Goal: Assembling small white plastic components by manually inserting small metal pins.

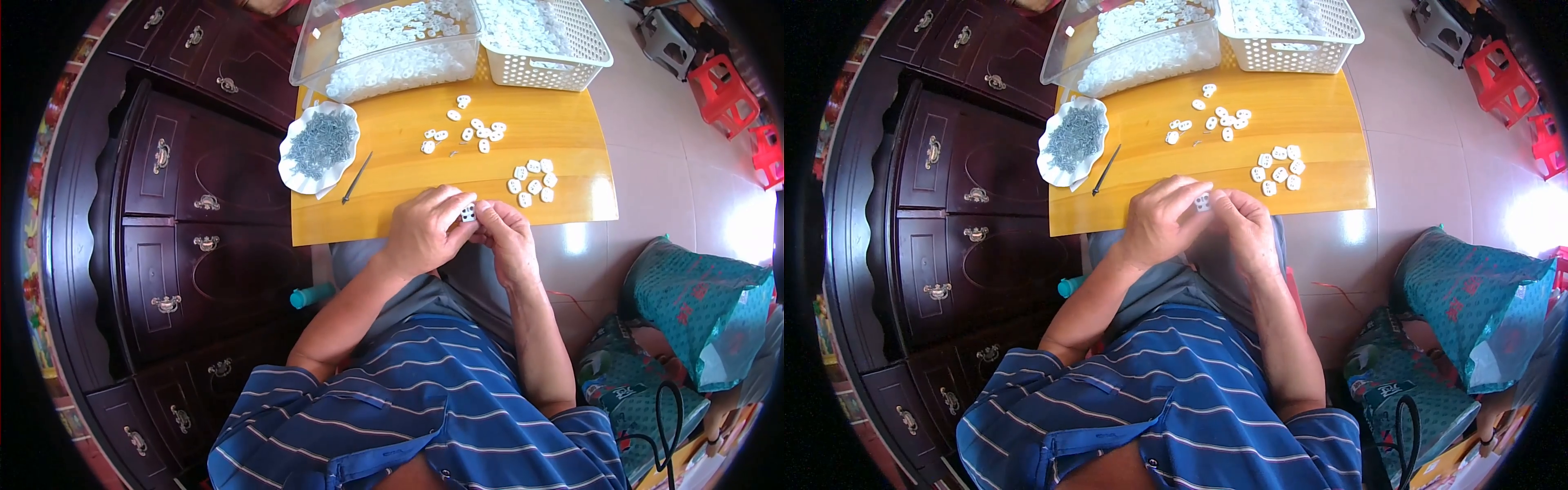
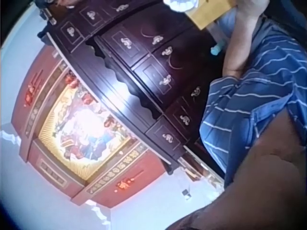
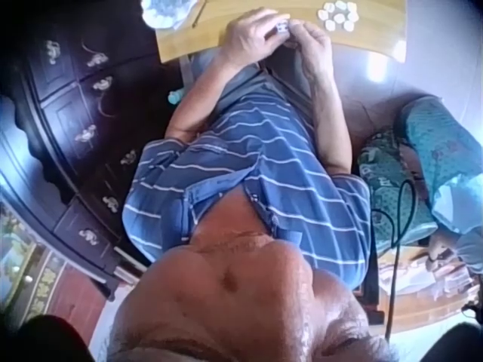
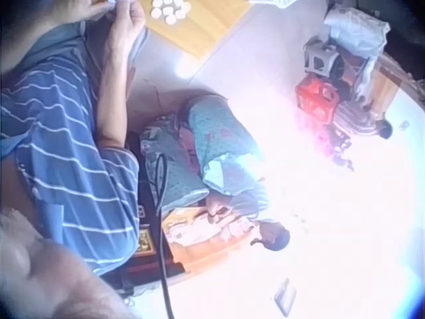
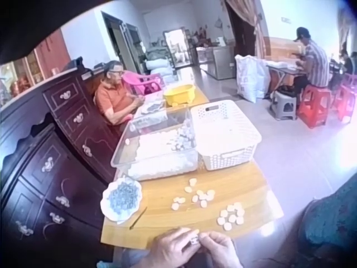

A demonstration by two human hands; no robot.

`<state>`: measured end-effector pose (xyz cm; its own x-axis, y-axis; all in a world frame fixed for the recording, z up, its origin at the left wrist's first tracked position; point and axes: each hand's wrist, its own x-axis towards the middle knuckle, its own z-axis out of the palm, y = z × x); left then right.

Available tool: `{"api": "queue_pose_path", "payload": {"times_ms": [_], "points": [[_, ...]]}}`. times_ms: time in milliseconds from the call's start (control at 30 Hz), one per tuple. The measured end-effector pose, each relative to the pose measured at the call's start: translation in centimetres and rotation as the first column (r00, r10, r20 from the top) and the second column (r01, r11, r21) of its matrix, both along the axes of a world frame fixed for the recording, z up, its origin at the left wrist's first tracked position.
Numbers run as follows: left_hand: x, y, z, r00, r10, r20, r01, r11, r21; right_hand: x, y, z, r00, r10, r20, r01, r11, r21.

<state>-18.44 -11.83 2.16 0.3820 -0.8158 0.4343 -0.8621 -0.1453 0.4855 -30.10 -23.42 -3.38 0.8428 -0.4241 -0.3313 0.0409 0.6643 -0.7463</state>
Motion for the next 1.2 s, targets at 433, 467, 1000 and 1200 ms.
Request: {"api": "queue_pose_path", "payload": {"times_ms": [433, 467, 1000, 1200], "points": [[0.1, 0.0, -0.2, 0.999, -0.036, 0.022, 0.036, 0.999, 0.004, 0.0, 0.3, 0.3, 0.999, -0.045, -0.027, 0.041, 0.99, -0.133], [0.1, 0.0, -0.2, 0.999, -0.04, 0.023, 0.04, 0.999, 0.002, 0.0, 0.3, 0.3, 0.999, -0.046, -0.027, 0.042, 0.99, -0.133], [0.1, -0.4, -0.1, 0.977, -0.057, -0.205, 0.039, 0.995, -0.091, 0.1, 0.3, 0.0, 0.991, -0.121, -0.053, 0.105, 0.964, -0.243], [1.1, -0.1, -0.9, 0.979, 0.022, -0.203, -0.026, 1.0, -0.016, 0.2, 0.1, 0.2, 0.96, -0.279, -0.017, 0.256, 0.902, -0.348]]}}
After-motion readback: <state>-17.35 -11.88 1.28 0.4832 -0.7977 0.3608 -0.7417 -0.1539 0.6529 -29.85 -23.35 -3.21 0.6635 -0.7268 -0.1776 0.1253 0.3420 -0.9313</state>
